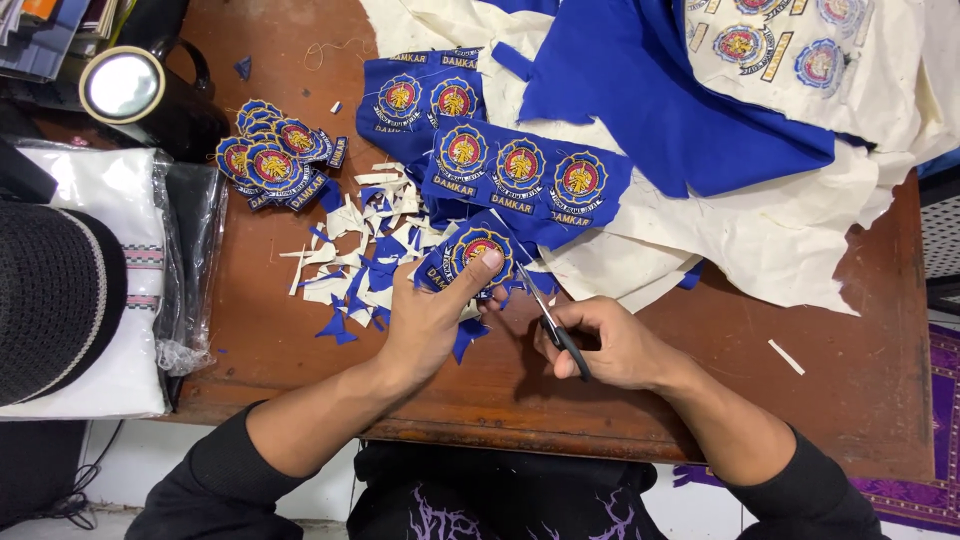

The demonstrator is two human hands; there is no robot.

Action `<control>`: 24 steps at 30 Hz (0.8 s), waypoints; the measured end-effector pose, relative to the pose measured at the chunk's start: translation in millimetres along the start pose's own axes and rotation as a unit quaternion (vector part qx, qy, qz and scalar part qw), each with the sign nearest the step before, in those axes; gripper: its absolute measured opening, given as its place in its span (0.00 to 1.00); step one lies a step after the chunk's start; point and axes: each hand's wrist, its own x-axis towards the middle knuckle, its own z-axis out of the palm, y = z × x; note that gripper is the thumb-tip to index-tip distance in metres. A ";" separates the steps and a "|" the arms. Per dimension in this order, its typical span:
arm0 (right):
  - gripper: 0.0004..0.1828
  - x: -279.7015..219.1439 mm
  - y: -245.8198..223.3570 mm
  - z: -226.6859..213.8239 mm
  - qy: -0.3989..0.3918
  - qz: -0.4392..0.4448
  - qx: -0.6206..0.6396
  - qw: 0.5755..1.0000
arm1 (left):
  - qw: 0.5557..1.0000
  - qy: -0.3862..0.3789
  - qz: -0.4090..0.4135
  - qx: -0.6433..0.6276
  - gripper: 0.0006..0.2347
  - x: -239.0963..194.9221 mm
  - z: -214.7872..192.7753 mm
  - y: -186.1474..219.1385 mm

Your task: Trimming excess fabric from embroidered patches using scissors on a wooden workbench.

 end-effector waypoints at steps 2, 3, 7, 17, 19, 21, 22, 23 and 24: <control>0.25 -0.1 -2.7 0.1 -0.006 0.004 0.006 1.000 | 1.000 -0.004 0.004 0.000 0.11 -0.3 0.9 2.5; 0.27 0.1 -4.1 0.3 -0.013 0.008 0.012 1.000 | 1.000 -0.007 0.008 -0.001 0.11 -0.5 1.2 4.0; 0.30 -0.8 -11.3 0.4 -0.024 0.010 0.034 0.999 | 1.000 -0.003 0.006 -0.001 0.11 -0.8 -0.8 -1.3; 0.33 5.1 -17.8 8.2 -0.025 -0.024 0.047 0.998 | 0.999 -0.034 0.001 0.011 0.10 -3.7 -1.7 -18.0; 0.33 5.9 -16.6 9.0 -0.023 -0.027 0.040 0.999 | 0.999 -0.041 0.008 0.019 0.10 -2.5 -4.8 -26.5; 0.33 5.6 -15.0 9.9 -0.012 -0.031 0.026 0.999 | 0.997 -0.071 0.011 0.027 0.10 -2.2 -7.5 -28.9; 0.33 6.5 -15.9 10.5 -0.012 -0.030 0.027 0.999 | 0.997 -0.070 0.010 0.027 0.10 -3.1 -7.2 -27.6; 0.33 7.3 -16.7 11.2 -0.012 -0.036 0.013 0.999 | 0.997 -0.079 0.010 0.024 0.10 -4.0 -6.8 -26.3; 0.34 8.5 -17.6 11.7 -0.011 -0.042 -0.001 0.999 | 0.996 -0.088 0.011 0.022 0.10 -4.5 -6.5 -24.6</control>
